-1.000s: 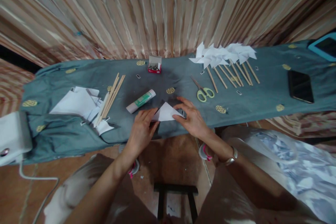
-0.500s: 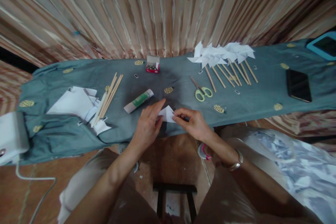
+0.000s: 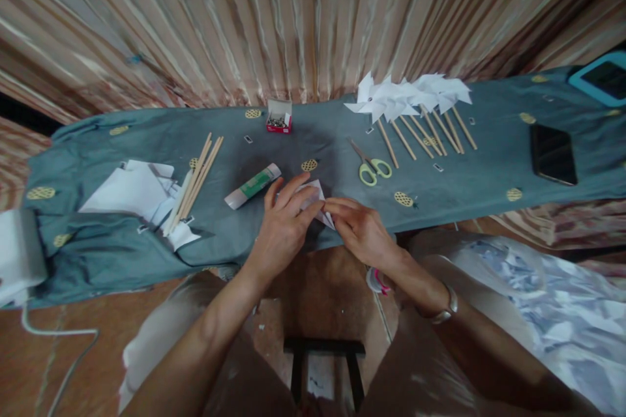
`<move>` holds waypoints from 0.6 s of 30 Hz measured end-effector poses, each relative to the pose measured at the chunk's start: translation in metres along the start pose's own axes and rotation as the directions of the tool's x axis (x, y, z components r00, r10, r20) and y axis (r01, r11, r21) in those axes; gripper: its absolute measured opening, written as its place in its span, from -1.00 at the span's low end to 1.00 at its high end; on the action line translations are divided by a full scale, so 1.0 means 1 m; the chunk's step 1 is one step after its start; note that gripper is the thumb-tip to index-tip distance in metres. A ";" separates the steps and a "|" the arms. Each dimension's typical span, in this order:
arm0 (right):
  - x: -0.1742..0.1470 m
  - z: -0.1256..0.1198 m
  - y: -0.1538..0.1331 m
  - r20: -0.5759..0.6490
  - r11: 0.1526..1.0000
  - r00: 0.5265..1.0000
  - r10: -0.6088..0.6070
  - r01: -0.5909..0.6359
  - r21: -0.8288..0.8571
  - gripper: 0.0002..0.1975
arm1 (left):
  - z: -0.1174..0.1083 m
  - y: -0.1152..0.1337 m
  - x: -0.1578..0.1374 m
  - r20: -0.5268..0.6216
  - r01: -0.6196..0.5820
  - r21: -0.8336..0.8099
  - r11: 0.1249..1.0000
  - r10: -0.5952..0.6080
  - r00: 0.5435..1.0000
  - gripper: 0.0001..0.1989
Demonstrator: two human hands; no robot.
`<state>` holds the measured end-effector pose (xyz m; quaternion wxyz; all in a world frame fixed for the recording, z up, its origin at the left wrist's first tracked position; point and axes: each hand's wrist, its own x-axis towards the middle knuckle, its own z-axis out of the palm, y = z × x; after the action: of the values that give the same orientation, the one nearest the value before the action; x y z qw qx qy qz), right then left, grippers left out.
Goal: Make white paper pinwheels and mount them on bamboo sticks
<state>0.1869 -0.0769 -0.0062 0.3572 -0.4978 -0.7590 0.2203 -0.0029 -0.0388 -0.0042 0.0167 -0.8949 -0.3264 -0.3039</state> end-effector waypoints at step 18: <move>-0.012 -0.007 0.018 0.010 0.950 0.997 -0.076 0.076 -0.304 -0.75 | 0.003 -0.004 -0.027 0.052 -0.021 -0.205 0.979 0.032 0.998 -0.87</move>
<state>0.2061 -0.0806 -0.0175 0.2851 -0.5174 -0.8022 0.0864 -0.0201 -0.0502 -0.0225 -0.0802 -0.9042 -0.2817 -0.3109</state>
